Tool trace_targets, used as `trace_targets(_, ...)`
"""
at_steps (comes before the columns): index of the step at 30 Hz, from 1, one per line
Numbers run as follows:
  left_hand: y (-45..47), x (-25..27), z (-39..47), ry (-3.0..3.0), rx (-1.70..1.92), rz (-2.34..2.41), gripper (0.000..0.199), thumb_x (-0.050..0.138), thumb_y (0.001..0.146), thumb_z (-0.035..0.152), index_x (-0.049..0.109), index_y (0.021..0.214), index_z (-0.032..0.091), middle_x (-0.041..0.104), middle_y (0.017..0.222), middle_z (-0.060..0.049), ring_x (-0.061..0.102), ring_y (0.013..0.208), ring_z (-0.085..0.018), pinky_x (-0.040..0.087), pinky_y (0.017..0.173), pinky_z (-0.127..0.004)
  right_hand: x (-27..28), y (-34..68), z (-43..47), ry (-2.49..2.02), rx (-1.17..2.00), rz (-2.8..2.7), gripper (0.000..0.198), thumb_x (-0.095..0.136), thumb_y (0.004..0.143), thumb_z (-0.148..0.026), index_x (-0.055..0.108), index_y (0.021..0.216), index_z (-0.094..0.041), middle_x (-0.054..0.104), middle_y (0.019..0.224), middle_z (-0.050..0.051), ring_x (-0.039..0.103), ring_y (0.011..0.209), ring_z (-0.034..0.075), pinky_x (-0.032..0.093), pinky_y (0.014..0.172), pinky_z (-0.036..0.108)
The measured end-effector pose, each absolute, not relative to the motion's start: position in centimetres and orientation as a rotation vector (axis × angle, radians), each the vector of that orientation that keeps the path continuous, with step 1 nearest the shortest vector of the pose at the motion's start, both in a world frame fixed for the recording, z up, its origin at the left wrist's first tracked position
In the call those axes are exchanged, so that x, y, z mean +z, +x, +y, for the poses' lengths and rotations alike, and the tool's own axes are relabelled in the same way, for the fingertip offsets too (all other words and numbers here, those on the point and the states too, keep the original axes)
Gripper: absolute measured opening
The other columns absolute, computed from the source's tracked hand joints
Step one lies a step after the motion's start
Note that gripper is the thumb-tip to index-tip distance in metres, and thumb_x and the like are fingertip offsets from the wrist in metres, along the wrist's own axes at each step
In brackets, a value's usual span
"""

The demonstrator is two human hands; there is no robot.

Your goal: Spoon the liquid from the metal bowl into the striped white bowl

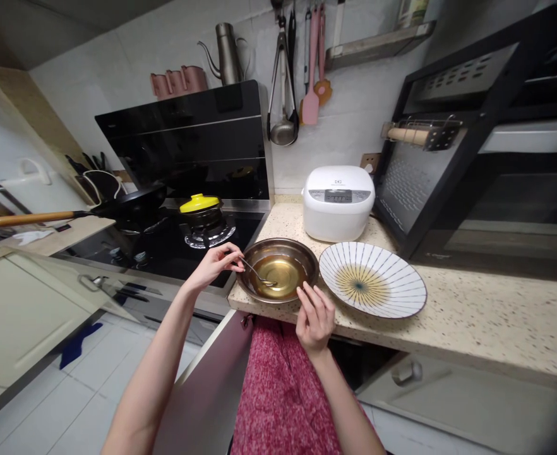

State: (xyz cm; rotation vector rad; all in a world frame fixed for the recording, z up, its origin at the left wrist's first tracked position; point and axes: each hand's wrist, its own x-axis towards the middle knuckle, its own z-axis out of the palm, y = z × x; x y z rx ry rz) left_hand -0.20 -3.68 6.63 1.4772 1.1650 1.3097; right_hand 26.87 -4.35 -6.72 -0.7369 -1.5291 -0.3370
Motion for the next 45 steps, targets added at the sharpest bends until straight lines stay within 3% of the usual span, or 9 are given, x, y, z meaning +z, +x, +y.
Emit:
trace_targets(7,-0.6,6.3,-3.4,1.524,1.284,1.186,0.039,0.08,0.085,0.047,0.07,0.094,0.011,0.076,0.088,-0.008,0.076,0.082,-0.017,0.065,0.083,-0.031,-6.6,26.9,-4.3,-0.714,-0.352,-1.536,0.058,0.05,0.093,-0.002,0.056,0.147,-0.024,0.075,0.128,0.007,0.065,0.13,0.022,0.055,0.106,0.037)
trace_targets(24,-1.1,4.6,-2.6,1.783,1.412,1.357,0.028,0.084,0.079,0.04,0.082,0.092,0.015,0.082,0.096,-0.012,0.078,0.085,-0.022,0.064,0.081,-0.033,-7.0,26.9,-4.1,-0.731,-0.387,-1.542,0.056,0.047,0.094,-0.003,0.057,0.146,-0.023,0.075,0.128,0.007,0.067,0.129,0.022,0.056,0.106,0.037)
trace_targets(31,-1.4,4.4,-2.5,2.042,1.434,1.323,0.017,0.079,0.086,0.034,0.084,0.091,0.018,0.082,0.098,-0.012,0.077,0.091,-0.022,0.062,0.086,-0.033,-6.8,26.9,-4.2,-0.726,-0.385,-1.535,0.059,0.049,0.093,-0.001,0.056,0.148,-0.024,0.076,0.127,0.007,0.066,0.129,0.021,0.056,0.105,0.036)
trace_targets(45,0.8,5.2,-4.0,2.243,1.489,1.267,0.016,0.072,0.092,0.032,0.085,0.093,0.023,0.083,0.099,-0.009,0.079,0.089,-0.022,0.064,0.083,-0.034,-6.6,26.8,-4.2,-0.723,-0.372,-1.527,0.057,0.047,0.094,-0.003,0.058,0.145,-0.024,0.076,0.127,0.005,0.068,0.126,0.021,0.057,0.103,0.035)
